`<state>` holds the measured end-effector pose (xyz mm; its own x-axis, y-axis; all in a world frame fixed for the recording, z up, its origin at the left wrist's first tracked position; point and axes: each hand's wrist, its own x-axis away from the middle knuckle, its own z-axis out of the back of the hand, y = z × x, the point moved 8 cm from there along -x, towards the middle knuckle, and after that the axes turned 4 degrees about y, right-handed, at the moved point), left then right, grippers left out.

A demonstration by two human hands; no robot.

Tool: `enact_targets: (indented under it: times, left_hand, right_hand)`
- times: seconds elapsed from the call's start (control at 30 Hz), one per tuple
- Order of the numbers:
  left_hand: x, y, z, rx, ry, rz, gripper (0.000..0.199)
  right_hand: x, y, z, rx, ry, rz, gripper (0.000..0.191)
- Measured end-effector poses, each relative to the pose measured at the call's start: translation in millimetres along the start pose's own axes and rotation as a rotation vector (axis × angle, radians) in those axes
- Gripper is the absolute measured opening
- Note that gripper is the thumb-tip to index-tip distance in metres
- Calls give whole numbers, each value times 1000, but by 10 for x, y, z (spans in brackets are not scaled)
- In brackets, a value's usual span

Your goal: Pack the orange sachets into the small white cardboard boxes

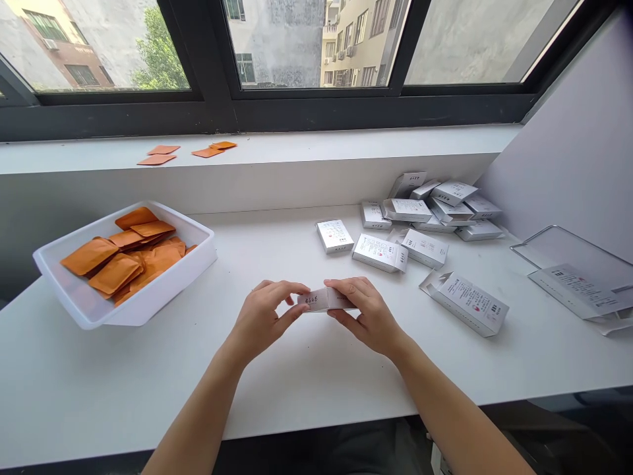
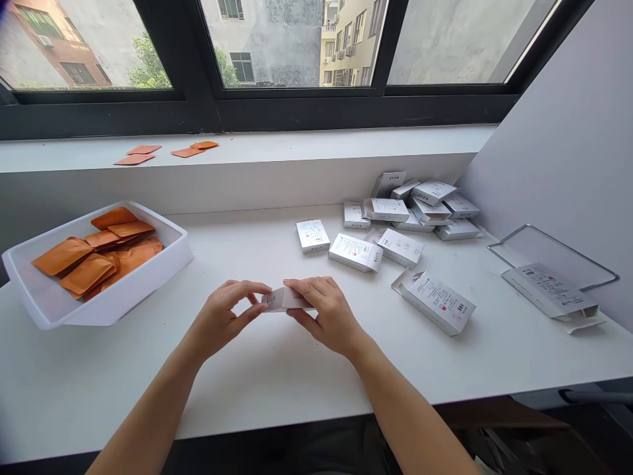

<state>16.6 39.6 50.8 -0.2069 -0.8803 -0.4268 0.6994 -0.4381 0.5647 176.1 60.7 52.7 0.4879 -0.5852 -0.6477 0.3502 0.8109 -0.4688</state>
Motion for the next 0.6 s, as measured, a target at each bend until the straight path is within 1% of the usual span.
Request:
enact_targets:
  times: [0.13,0.23,0.4,0.53,0.6]
  left_hand:
    - [24,21,-21,-52,-47,-109,20]
    - [38,23,-35,-62,-81,-154,21]
    - [52,43,-99,-101,-116,-158,22]
    - [64,88,-143,-164,-68,-157,27]
    - [72,90,-141,-177,-62,-147,30]
  right_hand:
    - [13,3,-62,-3,-62,13,42]
    - [15,16,-82,-2,-94,-3,41]
    - [10,14,-85,3,-116,-2,37]
    - [11,-27,-108,27,-129,39,35]
    - [10,-45,-110,28,-128,48,36]
